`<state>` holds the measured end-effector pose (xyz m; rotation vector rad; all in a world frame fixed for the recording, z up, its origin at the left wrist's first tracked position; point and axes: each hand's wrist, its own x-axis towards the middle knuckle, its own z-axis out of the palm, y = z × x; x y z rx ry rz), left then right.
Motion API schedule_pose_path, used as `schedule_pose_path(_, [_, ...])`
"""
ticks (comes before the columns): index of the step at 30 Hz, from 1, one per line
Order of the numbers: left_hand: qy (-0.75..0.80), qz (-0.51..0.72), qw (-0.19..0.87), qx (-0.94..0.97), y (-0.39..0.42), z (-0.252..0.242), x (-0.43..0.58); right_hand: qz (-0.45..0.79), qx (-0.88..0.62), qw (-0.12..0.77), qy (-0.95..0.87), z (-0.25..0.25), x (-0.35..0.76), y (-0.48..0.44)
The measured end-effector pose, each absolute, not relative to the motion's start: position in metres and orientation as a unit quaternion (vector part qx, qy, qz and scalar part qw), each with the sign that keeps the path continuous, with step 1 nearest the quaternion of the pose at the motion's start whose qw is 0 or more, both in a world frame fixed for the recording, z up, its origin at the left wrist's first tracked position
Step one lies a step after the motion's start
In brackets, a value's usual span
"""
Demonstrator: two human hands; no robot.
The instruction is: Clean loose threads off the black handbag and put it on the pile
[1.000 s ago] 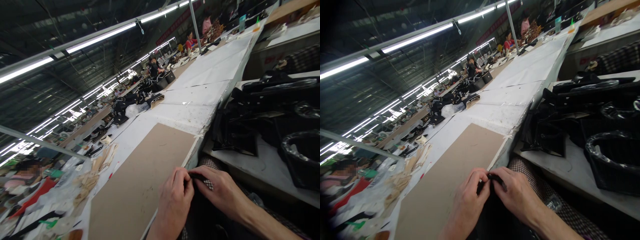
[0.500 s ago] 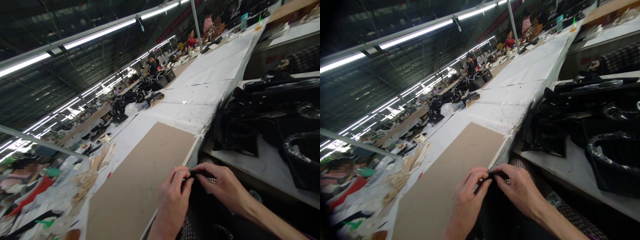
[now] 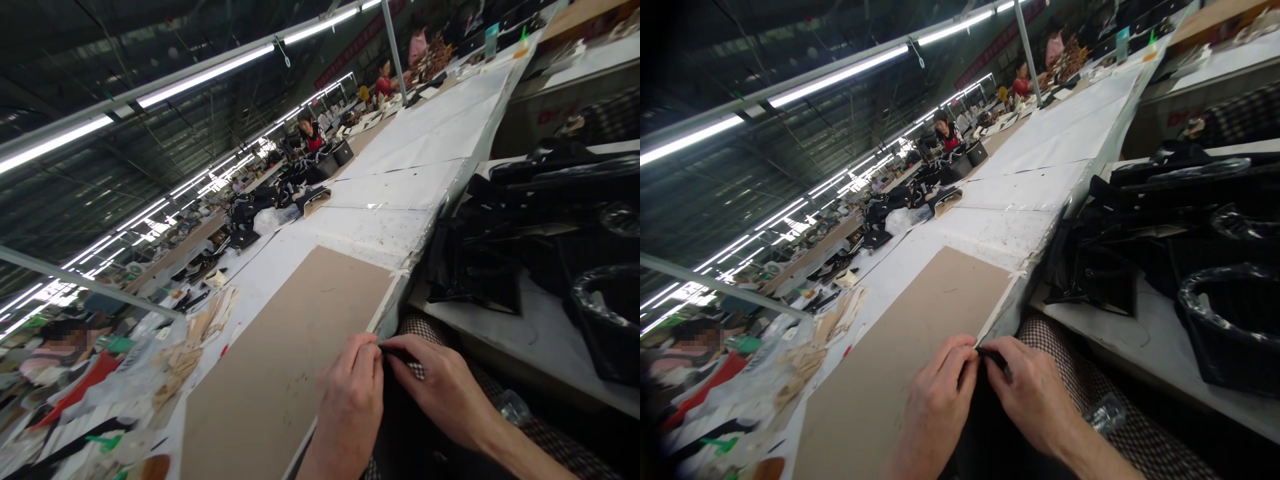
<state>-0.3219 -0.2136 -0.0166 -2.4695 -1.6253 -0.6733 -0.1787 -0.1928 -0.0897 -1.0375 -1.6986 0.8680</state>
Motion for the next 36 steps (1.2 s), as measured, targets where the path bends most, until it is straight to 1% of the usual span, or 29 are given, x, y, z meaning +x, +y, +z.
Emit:
schedule_pose_path(5, [-0.557,-0.197,0.04,-0.806,-0.215,-0.015,-0.319,0.35,-0.41,0.481,-0.691,-0.089,-0.177,-0.195])
schedule_pose_path(10, [-0.486,-0.182,0.04,-0.854,-0.213,-0.011,-0.323,0.326,-0.392,0.492,-0.706,-0.09,-0.175,-0.195])
schedule_pose_path(14, [-0.438,-0.178,0.068,-0.879,-0.211,-0.009,-0.327,0.311,-0.396,0.459,-0.733,-0.091,-0.175,-0.193])
schedule_pose_path(18, [-0.422,-0.173,0.076,-0.887,-0.21,-0.011,-0.33,0.294,-0.394,0.433,-0.756,-0.09,-0.174,-0.192])
schedule_pose_path(22, [-0.432,-0.168,0.078,-0.883,-0.21,-0.01,-0.331,0.276,-0.391,0.426,-0.768,-0.083,-0.173,-0.19])
schedule_pose_path(28, [-0.458,-0.175,0.067,-0.869,-0.209,-0.012,-0.331,0.309,-0.378,0.365,-0.793,-0.073,-0.168,-0.185])
schedule_pose_path(31, [-0.484,-0.208,0.015,-0.85,-0.209,-0.013,-0.33,0.319,-0.377,0.347,-0.797,-0.071,-0.162,-0.185])
schedule_pose_path(36, [-0.599,-0.268,-0.204,-0.726,-0.202,0.0,-0.326,0.325,-0.368,0.352,-0.797,-0.068,-0.158,-0.187])
